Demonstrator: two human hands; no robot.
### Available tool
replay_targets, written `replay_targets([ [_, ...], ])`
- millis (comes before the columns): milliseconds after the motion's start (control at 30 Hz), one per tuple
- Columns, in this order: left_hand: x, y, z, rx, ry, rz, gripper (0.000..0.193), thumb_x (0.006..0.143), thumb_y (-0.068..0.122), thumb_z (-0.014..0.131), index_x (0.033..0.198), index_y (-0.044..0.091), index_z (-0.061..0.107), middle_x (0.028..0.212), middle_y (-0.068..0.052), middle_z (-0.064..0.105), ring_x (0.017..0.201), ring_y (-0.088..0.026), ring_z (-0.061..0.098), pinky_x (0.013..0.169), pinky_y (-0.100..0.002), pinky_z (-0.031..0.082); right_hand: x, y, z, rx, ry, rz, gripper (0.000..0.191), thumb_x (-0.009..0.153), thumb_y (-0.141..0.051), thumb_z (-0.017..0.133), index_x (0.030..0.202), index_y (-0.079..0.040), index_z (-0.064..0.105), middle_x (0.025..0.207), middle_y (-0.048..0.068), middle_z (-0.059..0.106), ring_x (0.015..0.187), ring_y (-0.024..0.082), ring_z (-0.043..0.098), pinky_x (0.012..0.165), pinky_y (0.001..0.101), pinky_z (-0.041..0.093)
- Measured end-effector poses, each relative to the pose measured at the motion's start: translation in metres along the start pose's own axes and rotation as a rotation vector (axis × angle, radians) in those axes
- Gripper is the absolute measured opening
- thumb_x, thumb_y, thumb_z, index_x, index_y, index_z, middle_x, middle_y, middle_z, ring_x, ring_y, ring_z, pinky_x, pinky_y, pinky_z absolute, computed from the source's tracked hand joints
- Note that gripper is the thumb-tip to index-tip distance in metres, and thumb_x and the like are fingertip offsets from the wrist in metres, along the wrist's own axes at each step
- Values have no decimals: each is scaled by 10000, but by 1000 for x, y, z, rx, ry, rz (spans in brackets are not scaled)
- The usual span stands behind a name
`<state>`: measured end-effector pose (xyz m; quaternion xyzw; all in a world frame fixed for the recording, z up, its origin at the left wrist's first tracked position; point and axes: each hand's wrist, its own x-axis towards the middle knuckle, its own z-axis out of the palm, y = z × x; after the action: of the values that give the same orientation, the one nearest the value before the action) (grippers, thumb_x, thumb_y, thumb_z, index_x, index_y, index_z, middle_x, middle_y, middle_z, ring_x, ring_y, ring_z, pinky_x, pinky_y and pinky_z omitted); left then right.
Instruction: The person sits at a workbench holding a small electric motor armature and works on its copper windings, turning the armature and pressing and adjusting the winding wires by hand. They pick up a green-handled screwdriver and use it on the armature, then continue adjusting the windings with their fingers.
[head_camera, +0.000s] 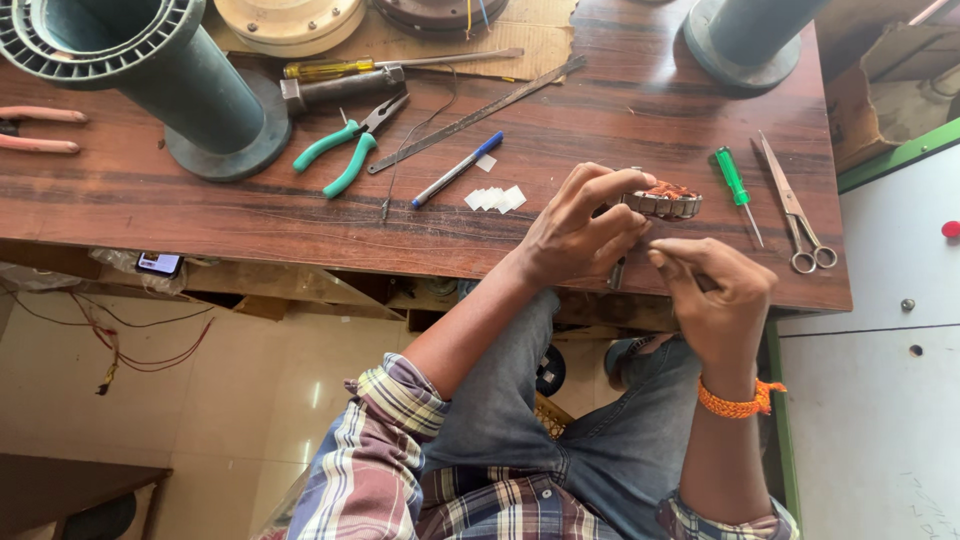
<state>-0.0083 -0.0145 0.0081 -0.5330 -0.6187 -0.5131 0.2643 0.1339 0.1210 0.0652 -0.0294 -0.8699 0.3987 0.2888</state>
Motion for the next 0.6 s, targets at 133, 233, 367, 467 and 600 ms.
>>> replay_targets([
  [133,0,4,0,-28,15,-33,141,898,49,737,914,45,597,1370,-95,497,1136,-295,565,1004,-425,518,13,-5,-2,-90,14,-24,98,985,-51,793,1066,-11,754,875,75,722,731,89,632,668,245,458],
  [233,2,5,0,-21,47,-25,148,869,21,731,915,31,591,1360,-105,492,1132,-301,567,990,-422,525,29,-7,0,-119,-10,-33,89,999,-60,797,1061,-12,754,861,79,721,695,99,609,650,251,452],
  [367,3,6,-2,-33,77,-24,148,863,-9,720,926,15,588,1347,-107,485,1117,-294,597,990,-417,528,50,-10,10,-179,-43,-83,86,996,-64,799,1045,-9,755,857,96,725,691,99,628,631,259,454],
  [467,1,6,-4,-55,86,-32,151,866,-24,709,913,16,571,1359,-107,473,1112,-283,620,969,-402,526,61,-11,14,-159,-74,-104,46,1017,-39,756,1033,3,744,887,89,729,740,82,659,668,252,485],
  [600,0,5,-3,-48,78,-40,145,863,-18,713,910,8,578,1366,-106,459,1112,-270,619,964,-395,520,63,-13,16,-190,-85,-42,56,1004,-5,726,1052,9,748,816,70,696,672,86,590,619,259,443],
])
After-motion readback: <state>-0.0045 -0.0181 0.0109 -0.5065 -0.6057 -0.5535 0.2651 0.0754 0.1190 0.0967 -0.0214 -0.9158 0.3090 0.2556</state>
